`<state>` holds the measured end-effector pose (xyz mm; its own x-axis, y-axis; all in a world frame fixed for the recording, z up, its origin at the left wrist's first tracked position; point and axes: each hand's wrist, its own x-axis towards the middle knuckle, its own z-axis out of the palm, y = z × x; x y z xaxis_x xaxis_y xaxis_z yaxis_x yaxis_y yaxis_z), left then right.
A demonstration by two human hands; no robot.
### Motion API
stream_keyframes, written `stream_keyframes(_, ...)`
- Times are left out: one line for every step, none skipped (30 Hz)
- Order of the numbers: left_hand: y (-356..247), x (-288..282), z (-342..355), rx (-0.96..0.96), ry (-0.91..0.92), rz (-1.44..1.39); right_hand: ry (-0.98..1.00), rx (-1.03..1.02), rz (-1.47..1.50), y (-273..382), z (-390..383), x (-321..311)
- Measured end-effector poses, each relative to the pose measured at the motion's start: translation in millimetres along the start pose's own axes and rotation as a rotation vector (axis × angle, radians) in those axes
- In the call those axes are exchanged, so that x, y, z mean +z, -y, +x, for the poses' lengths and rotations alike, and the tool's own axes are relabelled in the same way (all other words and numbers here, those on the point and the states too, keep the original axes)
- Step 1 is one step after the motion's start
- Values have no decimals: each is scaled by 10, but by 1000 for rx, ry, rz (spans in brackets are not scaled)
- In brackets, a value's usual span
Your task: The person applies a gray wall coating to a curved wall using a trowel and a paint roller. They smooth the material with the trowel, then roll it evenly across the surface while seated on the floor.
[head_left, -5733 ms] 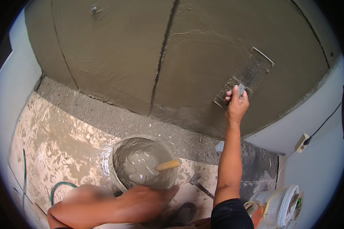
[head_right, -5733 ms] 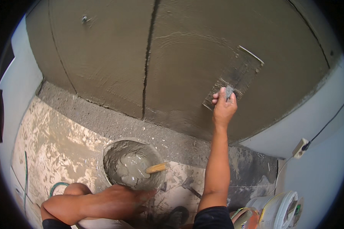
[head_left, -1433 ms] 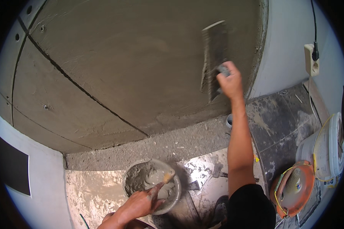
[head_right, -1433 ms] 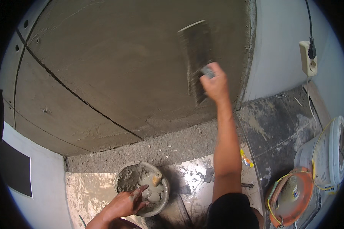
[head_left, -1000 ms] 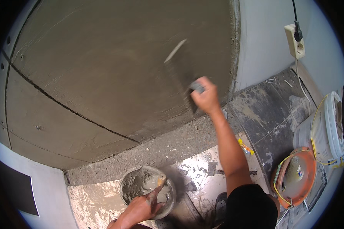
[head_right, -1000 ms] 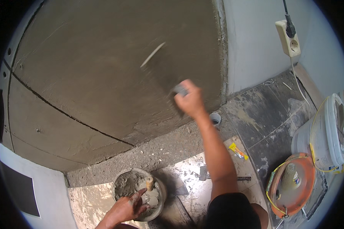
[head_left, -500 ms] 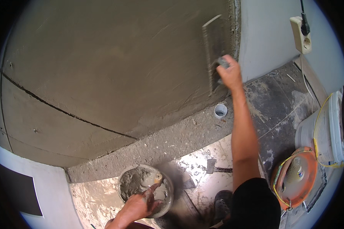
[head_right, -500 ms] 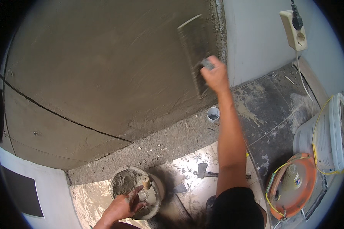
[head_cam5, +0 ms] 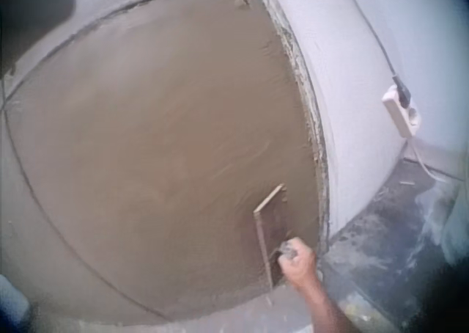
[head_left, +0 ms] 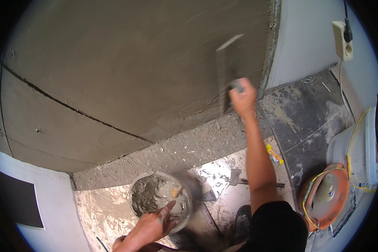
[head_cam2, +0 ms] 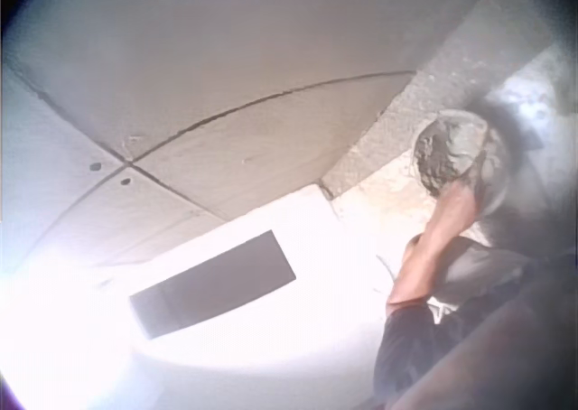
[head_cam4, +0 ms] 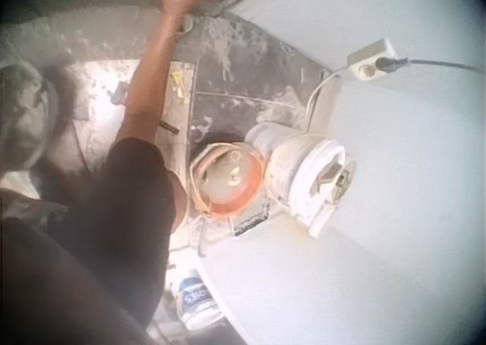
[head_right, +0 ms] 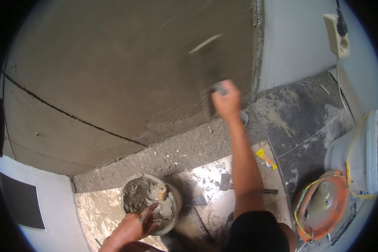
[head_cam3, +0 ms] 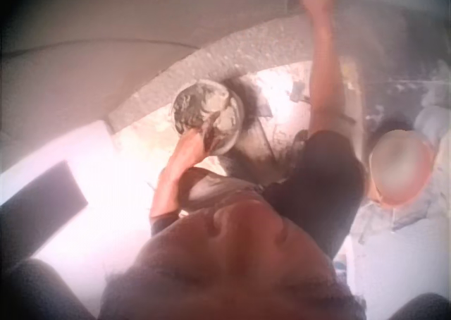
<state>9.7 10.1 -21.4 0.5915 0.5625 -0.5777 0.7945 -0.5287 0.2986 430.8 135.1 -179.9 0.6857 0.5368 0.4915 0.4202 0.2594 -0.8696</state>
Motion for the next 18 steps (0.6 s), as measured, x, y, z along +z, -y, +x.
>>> stream_keyframes(10, -6, -23, -9, 18, 4, -60, 18, 10, -152, 149, -234)
stream_keyframes(-2, -12, -32, 29, -1, -12, -97, 80, -19, -443, 292, -435)
stream_keyframes(-6, -26, -45, 62, -20, -29, -85, 217, 71, -537, 407, -575)
stream_keyframes(9, -44, -69, 84, -45, -42, -60, 226, 132, -511, 423, -555)
stream_keyframes(24, -45, -83, 85, -36, -39, -35, 235, 192, -484, 440, -524)
stream_keyframes(33, -39, -96, 87, -28, -37, -9, 244, 252, -452, 444, -458)
stream_keyframes(45, -39, -94, 94, -19, -32, -57, 311, 137, -421, 384, -344)
stream_keyframes(76, -30, -90, 108, -37, -38, -43, 175, 65, -336, 300, -157)
stream_keyframes(114, -15, -83, 123, -55, -45, -29, 37, -6, -227, 200, 77)
stream_keyframes(141, -7, -98, 136, -69, -46, 9, -33, -39, -98, 64, 325)
stream_keyframes(166, 1, -126, 134, -78, -55, 45, -33, -3, 130, -97, 608)
stream_keyframes(191, 3, -153, 135, -87, -61, 65, -20, 24, 276, -254, 895)
stream_keyframes(215, 4, -178, 137, -97, -67, 77, -16, 27, 435, -406, 1173)
stream_keyframes(218, -9, -204, 111, -78, -67, 119, -6, 5, 495, -568, 1470)
stream_keyframes(207, -3, -263, 80, -49, -74, 135, -61, 4, 670, -786, 1698)
stream_keyframes(204, -14, -299, 53, -28, -71, 150, -80, 33, 668, -953, 1982)
stream_keyframes(231, 13, -329, 62, -52, -75, 250, -38, -10, 773, -1110, 2163)
stream_keyframes(266, 36, -343, 78, -75, -74, 352, -82, -61, 789, -1264, 2340)
